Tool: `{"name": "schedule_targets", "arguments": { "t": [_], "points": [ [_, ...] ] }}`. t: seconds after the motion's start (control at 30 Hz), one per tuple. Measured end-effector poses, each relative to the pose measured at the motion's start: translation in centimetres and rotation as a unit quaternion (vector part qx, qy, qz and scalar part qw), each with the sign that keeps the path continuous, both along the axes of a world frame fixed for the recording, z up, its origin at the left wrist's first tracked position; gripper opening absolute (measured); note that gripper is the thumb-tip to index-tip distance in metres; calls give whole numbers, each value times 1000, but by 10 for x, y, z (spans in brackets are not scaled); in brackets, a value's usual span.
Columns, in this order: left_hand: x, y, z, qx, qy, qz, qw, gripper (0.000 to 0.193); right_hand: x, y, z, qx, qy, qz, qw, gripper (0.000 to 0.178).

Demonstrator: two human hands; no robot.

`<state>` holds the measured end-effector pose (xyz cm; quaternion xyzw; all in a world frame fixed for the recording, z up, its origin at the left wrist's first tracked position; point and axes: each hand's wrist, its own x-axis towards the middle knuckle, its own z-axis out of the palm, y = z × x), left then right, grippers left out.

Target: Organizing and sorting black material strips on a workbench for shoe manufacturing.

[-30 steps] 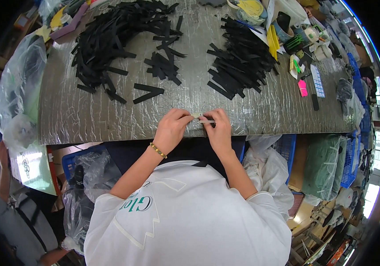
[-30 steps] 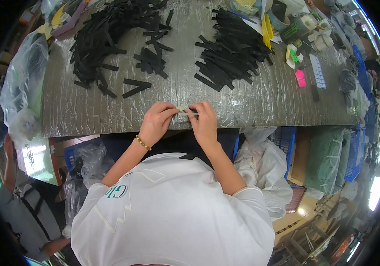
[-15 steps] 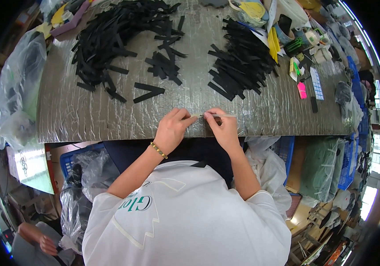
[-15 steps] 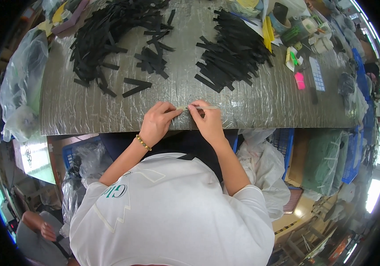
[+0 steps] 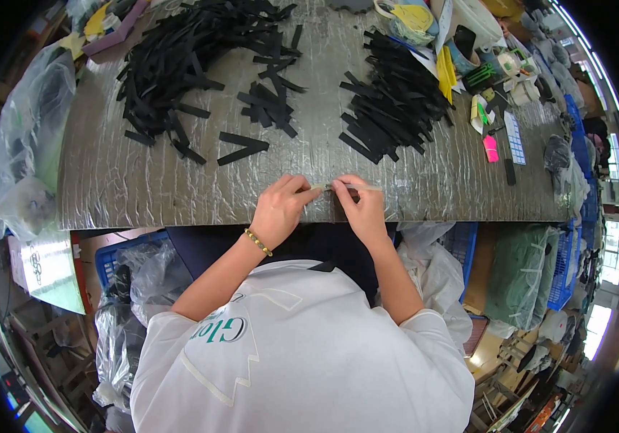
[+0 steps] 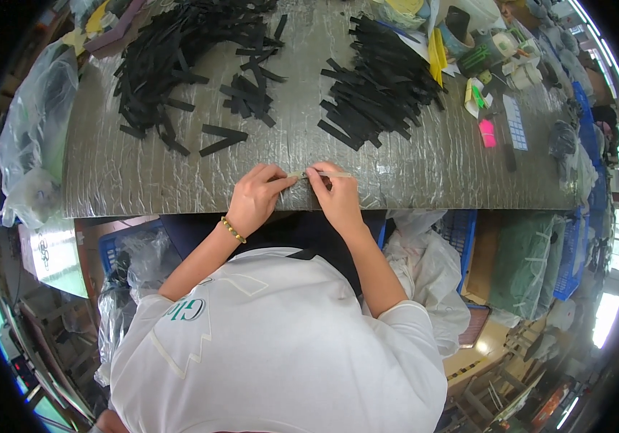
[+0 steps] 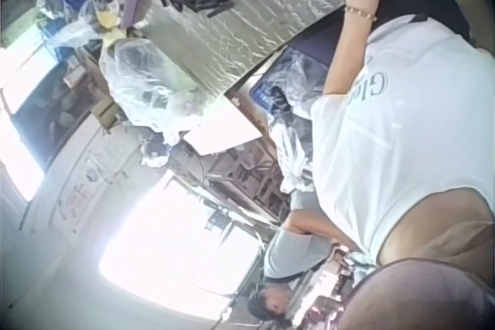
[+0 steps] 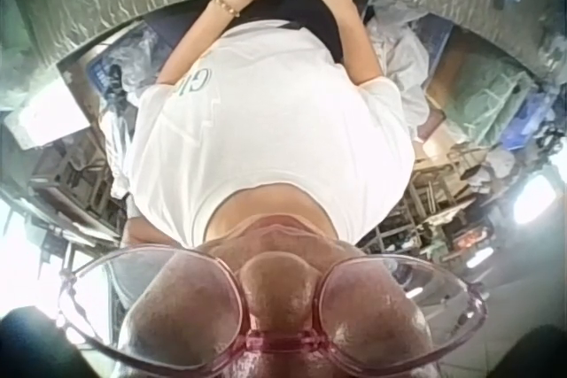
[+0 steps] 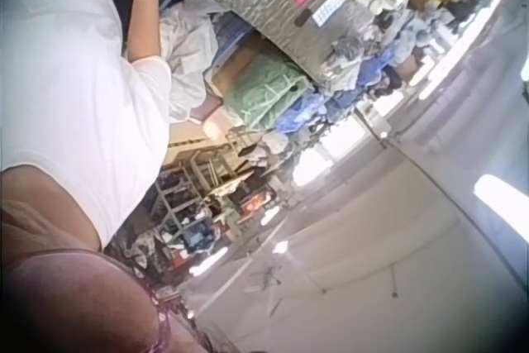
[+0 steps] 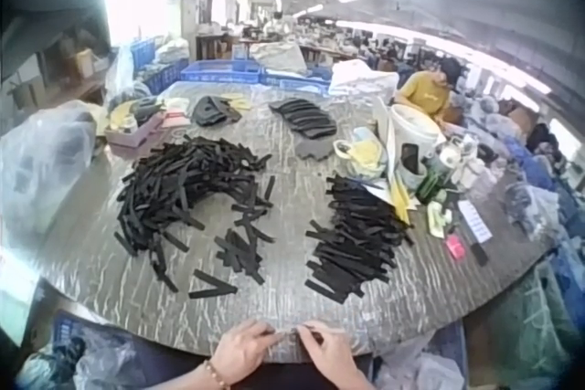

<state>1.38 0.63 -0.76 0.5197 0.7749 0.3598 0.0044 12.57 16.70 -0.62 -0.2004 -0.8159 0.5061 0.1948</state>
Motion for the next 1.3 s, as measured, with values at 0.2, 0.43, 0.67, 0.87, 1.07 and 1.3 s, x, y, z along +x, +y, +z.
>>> {"name": "schedule_targets", "arguments": {
  "t": [0.2, 0.43, 0.67, 0.87, 1.07, 1.3],
  "points": [
    [0, -1, -5, 6, 10, 1, 1000, 33, 4, -2, 4, -15, -9, 16, 1000, 19],
    [2, -1, -5, 33, -27, 29, 999, 48, -8, -15, 12, -15, -27, 60, 998, 16],
    [0, -1, -7, 45, -32, 29, 998, 48, -14, -21, 6, 81, 4, 60, 995, 15],
    [0, -1, -7, 52, -43, 28, 997, 46, -9, -12, 9, 102, 16, 111, 988, 12],
    [-1, -2, -4, 33, -53, 23, 998, 42, -4, 10, 14, 191, -45, 154, 968, 22],
    [-11, -9, 2, 115, -26, 9, 993, 24, -12, 21, 13, 213, -16, 176, 961, 25]
  ]
}}
